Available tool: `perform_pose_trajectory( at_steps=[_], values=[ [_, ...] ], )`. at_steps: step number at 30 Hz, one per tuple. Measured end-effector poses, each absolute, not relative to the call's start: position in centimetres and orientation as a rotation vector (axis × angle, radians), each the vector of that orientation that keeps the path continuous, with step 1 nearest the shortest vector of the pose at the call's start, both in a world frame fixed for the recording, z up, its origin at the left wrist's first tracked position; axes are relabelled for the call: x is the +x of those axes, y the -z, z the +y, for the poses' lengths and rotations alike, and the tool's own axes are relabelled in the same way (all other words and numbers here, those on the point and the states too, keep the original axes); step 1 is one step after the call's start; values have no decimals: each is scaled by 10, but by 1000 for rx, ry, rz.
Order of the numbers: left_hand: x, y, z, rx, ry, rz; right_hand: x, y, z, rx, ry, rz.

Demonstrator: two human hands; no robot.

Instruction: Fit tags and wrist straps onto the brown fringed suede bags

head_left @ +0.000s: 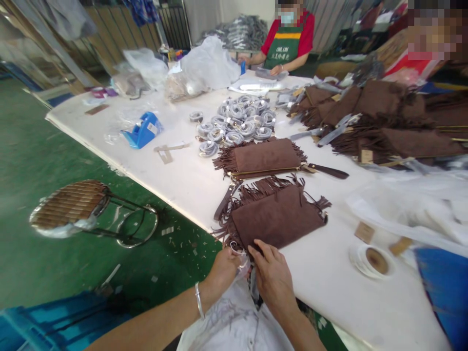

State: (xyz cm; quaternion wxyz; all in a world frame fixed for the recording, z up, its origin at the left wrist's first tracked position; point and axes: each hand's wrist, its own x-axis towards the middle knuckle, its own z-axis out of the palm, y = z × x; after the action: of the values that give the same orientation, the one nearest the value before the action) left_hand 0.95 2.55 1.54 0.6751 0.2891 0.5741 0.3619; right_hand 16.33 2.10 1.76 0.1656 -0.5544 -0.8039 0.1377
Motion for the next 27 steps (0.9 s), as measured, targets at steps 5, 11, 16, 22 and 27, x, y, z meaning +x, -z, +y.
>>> perform_pose_trajectory(
  at_steps=[5,11,16,22,27],
  values=[
    [11,-29,23,652,-830,1217,160,-26,-11,-1568,-528,-1922],
    [4,-30,21,648,-780,1302,126,-14,-45,-1659,-1528,-1004],
    [-2,-20,19,794,-734,1370,109,10,-35,-1593,-1590,-644],
    [-2,-4,17,807,-738,1331,110,10,-31,-1612,-1622,-507],
    [-12,-20,8,695,-737,1298,110,7,-27,-1660,-1512,-574]
  ],
)
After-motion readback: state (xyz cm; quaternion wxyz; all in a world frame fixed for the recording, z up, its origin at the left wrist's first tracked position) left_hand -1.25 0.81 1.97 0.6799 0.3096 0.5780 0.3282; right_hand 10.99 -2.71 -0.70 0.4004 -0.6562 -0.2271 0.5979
